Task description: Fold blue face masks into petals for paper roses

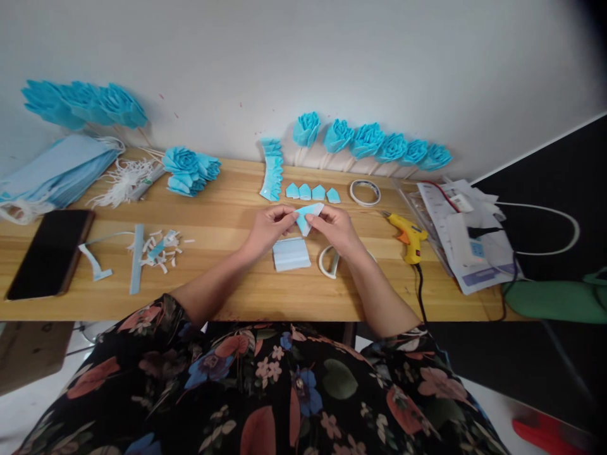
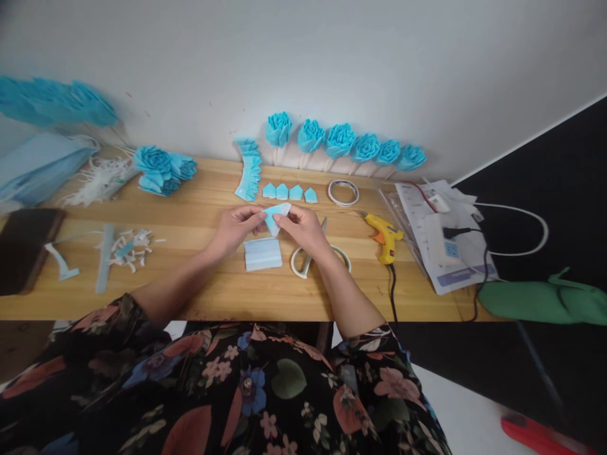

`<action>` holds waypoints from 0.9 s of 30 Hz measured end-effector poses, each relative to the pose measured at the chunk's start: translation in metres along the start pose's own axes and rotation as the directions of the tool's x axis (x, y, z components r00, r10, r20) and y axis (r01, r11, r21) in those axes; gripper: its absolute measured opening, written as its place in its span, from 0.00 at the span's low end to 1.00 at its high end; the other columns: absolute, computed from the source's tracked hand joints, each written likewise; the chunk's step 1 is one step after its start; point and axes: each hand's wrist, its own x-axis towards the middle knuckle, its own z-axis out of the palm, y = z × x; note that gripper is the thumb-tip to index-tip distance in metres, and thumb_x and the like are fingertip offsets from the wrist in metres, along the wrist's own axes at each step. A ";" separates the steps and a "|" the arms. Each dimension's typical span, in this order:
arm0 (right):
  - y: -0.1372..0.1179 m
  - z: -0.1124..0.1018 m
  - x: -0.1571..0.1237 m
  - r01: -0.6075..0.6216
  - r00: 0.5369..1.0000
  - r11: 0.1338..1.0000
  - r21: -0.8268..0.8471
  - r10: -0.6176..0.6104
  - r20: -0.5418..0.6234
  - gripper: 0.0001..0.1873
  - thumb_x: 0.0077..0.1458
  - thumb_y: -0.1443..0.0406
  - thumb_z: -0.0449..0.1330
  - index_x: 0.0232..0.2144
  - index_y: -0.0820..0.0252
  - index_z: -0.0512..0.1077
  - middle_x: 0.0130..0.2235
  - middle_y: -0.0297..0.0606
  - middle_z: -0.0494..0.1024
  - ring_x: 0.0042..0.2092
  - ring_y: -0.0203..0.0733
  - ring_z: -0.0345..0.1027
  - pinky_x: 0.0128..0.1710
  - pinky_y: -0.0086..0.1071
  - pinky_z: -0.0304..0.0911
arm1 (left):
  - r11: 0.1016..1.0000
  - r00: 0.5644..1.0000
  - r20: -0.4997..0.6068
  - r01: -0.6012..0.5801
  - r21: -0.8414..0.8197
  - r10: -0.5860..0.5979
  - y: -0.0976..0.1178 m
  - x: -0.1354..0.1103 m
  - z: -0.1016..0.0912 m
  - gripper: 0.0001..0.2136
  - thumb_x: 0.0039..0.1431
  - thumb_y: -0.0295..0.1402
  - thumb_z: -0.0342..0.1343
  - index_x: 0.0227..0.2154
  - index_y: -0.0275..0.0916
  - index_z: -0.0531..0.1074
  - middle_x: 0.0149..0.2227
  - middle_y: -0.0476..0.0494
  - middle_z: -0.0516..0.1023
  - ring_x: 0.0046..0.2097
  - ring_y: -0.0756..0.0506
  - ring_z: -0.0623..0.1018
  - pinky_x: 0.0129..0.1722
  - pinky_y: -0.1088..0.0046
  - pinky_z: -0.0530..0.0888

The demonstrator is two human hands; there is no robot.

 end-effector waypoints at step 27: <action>-0.001 -0.004 -0.001 0.060 0.998 0.978 -0.198 -0.061 0.004 0.19 0.58 0.52 0.60 0.24 0.57 0.65 0.23 0.28 0.62 0.27 0.33 0.52 0.28 0.30 0.50 | 0.995 0.991 0.091 0.094 0.044 -0.098 0.000 0.001 -0.002 0.16 0.51 0.46 0.65 0.24 0.36 0.73 0.21 0.50 0.73 0.22 0.54 0.69 0.24 0.77 0.67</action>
